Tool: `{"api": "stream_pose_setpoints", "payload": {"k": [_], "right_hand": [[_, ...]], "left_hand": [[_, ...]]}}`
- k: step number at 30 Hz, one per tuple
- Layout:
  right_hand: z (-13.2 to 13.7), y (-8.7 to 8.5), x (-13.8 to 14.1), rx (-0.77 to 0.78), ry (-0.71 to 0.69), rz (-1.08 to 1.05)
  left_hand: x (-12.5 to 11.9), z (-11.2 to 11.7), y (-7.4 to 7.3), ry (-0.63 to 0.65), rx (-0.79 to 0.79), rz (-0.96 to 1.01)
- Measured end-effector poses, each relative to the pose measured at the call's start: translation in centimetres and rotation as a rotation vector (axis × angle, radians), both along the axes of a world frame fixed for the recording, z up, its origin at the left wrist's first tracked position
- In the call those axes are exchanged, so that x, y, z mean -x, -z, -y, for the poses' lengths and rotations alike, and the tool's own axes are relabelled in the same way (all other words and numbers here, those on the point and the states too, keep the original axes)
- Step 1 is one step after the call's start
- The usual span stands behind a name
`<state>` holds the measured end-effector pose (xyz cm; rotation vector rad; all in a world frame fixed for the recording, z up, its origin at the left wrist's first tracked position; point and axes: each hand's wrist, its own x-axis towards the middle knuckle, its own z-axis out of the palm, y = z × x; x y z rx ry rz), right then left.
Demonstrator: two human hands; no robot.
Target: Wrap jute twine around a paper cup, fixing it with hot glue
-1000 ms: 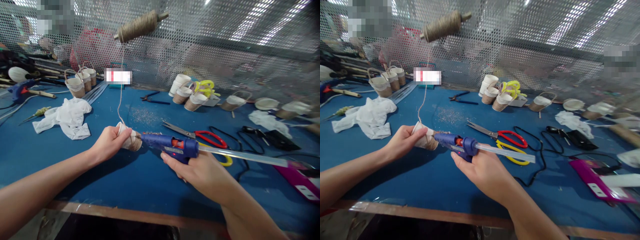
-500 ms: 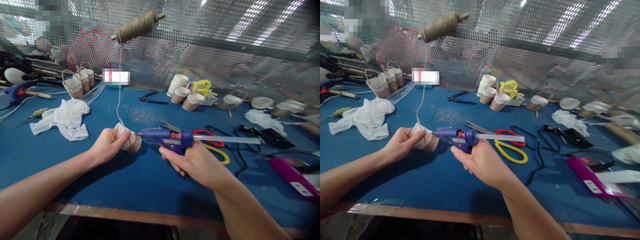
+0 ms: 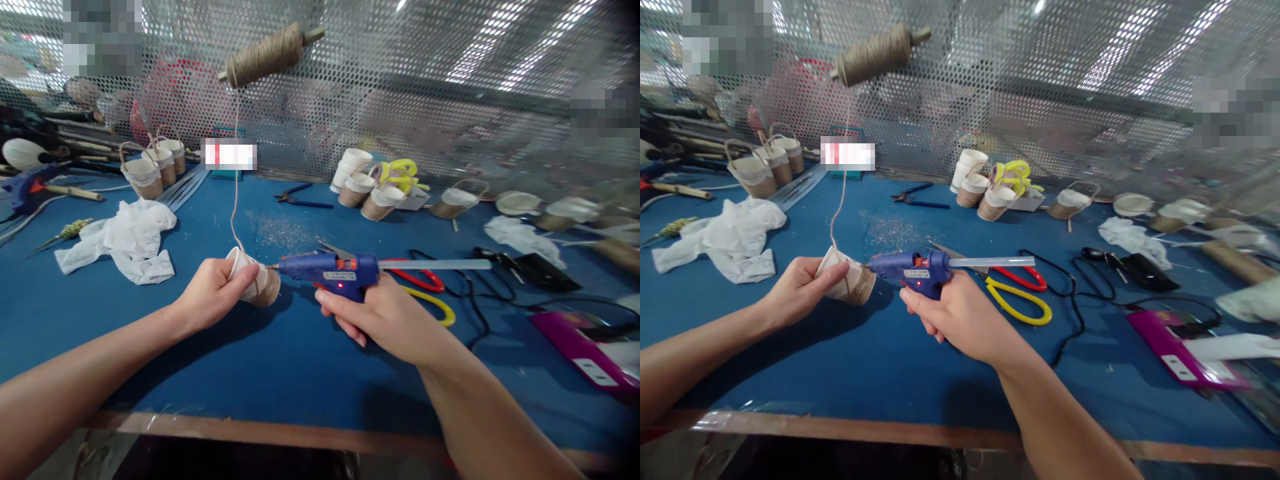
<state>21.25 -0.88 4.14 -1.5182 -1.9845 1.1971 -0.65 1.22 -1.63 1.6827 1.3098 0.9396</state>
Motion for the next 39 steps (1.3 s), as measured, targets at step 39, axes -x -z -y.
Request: {"api": "stream_pose_setpoints", "payload": {"k": [39], "right_hand": [[0.28,-0.25,-0.01,-0.026,0.016,0.077]], "left_hand": [[-0.04,-0.04,-0.1,0.006,0.033,0.033]]}}
